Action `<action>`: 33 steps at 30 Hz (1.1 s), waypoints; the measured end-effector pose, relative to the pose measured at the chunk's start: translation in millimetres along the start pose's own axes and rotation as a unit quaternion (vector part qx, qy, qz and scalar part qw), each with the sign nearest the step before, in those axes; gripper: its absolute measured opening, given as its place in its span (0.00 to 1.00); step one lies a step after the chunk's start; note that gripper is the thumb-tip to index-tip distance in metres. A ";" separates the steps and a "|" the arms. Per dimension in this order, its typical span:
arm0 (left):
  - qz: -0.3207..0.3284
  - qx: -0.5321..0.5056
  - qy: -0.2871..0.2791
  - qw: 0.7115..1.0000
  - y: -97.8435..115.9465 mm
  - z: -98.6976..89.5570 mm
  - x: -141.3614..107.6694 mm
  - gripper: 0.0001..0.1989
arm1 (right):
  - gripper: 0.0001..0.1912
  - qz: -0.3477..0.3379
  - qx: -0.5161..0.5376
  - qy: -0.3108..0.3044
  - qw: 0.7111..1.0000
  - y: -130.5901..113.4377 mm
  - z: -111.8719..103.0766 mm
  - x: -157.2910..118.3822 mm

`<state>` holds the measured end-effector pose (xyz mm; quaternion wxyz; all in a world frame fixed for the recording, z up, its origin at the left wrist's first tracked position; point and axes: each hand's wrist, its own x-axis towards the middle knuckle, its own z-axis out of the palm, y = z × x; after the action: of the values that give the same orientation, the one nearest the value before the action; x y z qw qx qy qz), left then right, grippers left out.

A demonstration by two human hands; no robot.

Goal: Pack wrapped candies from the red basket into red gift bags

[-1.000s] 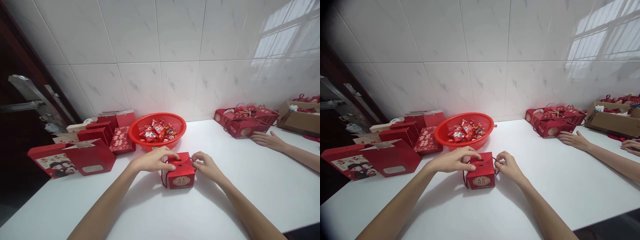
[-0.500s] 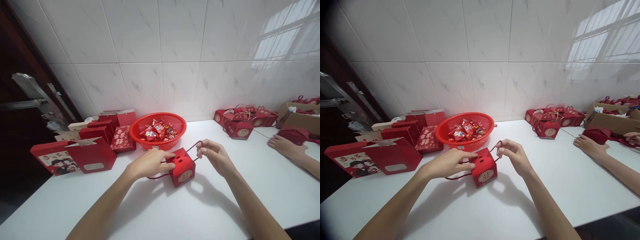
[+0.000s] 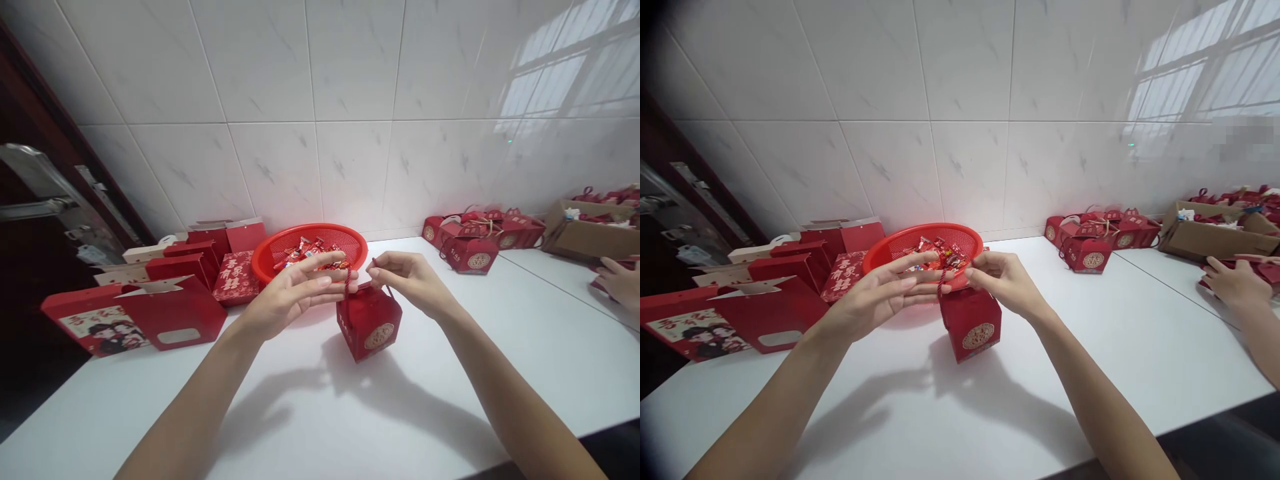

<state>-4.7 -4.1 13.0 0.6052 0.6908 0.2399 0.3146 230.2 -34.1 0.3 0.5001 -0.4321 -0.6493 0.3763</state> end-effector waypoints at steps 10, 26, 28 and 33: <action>-0.009 0.201 0.007 0.980 -0.7 11.5 -11.4 0.35 | 0.20 -0.013 -0.139 -0.021 0.990 -3.5 17.0 14.5; 0.021 0.320 0.077 0.944 -9.9 25.1 -10.5 0.40 | 0.10 0.024 -0.083 -0.100 0.991 -1.2 16.4 29.2; 0.020 0.324 0.069 0.943 -11.6 26.5 -9.3 0.40 | 0.09 0.042 -0.103 -0.080 0.991 0.8 15.8 29.6; 0.035 0.352 0.114 0.928 -16.9 29.0 -3.3 0.36 | 0.06 0.066 -0.126 -0.072 0.987 3.0 17.5 30.6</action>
<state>14.9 -23.7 -6.2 0.2801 0.8268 0.3788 0.3073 209.9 -5.3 3.6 0.3677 -0.5057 -0.6957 0.3538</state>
